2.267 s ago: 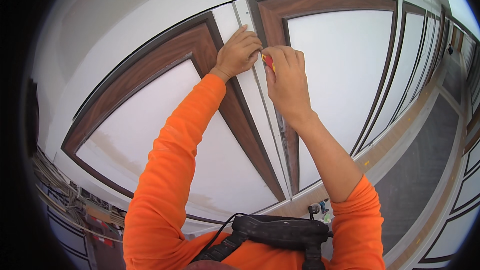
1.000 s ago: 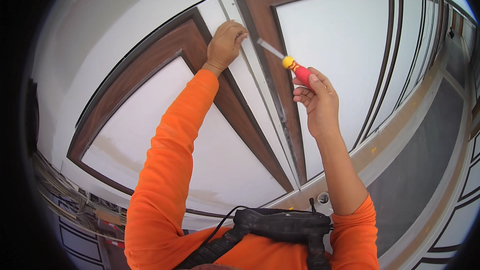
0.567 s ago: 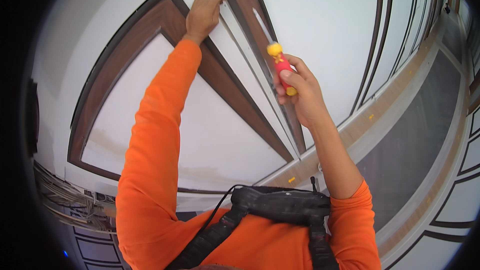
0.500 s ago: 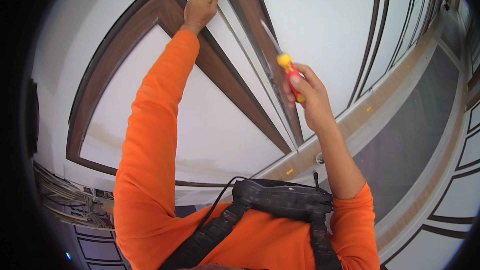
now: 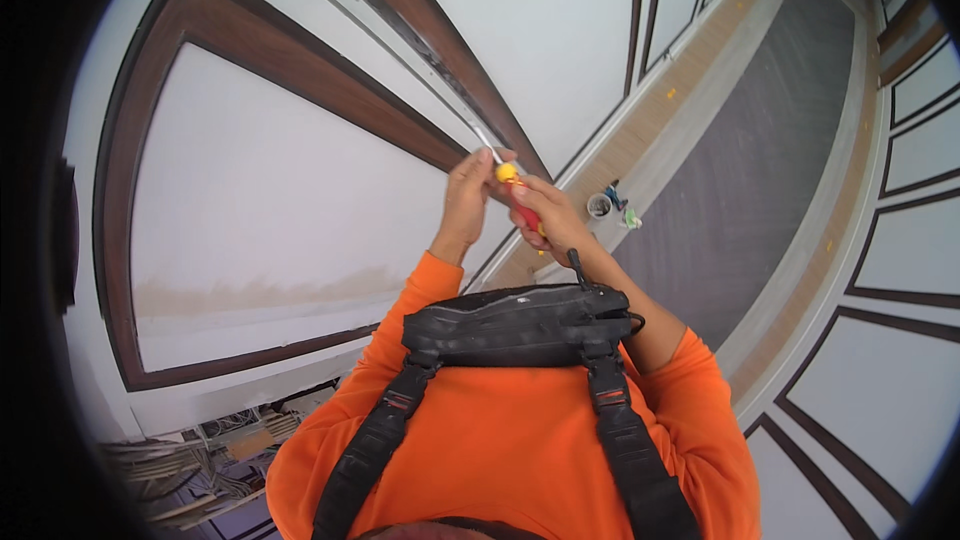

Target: The person uses a screwdriver to fasten screws into the seams of a decorative ceiling panel. They repeatedly tighten screws along the joints between the white and brown sections of the ceiling.

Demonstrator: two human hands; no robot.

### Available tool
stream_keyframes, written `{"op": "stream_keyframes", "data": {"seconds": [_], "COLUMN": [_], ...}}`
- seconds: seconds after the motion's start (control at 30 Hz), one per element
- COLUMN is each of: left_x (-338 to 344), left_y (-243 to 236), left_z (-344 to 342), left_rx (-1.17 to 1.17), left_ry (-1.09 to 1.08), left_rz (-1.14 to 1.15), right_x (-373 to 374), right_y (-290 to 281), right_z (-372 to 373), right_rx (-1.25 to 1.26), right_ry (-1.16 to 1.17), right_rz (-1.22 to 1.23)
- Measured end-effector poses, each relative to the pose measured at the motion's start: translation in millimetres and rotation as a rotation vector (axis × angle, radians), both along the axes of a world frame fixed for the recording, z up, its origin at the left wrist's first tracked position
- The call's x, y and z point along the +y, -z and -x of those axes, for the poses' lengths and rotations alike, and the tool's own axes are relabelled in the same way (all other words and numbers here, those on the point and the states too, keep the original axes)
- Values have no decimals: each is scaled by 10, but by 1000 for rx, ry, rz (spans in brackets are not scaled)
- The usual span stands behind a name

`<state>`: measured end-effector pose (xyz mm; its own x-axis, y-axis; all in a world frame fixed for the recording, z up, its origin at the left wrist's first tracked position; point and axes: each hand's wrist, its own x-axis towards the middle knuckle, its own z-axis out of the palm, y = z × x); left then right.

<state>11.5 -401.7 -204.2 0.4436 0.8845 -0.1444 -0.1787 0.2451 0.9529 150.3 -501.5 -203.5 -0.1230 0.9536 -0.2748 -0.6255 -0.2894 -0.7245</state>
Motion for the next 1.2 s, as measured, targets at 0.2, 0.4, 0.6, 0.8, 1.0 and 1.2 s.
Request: {"op": "stream_keyframes", "data": {"seconds": [0.2, 0.4, 0.6, 0.8, 1.0, 1.2], "left_x": [367, 280, -203, -275, -312, -286], "left_y": [-15, -887, -1103, -1384, -1485, -1540], "left_z": [566, 1656, 1433, 1449, 1378, 1194], "left_rx": [-436, 102, 711, 670, 628, 679], "left_ry": [-632, -270, 294, 359, 418, 571], "left_rz": [105, -167, -332, -527, -584, -929], "right_x": [-191, -364, -94, -120, -180, -249], "right_y": [167, 189, -356, -906, -985, -1077], "right_z": [397, 255, 97, 12, -32, 1], "right_rx": [-426, -470, -1013, -1251, -1136, -1425], "right_ry": [-164, -110, 164, 37, -16, 27], "right_rz": [-250, 120, -620, -679, -725, -957]}}
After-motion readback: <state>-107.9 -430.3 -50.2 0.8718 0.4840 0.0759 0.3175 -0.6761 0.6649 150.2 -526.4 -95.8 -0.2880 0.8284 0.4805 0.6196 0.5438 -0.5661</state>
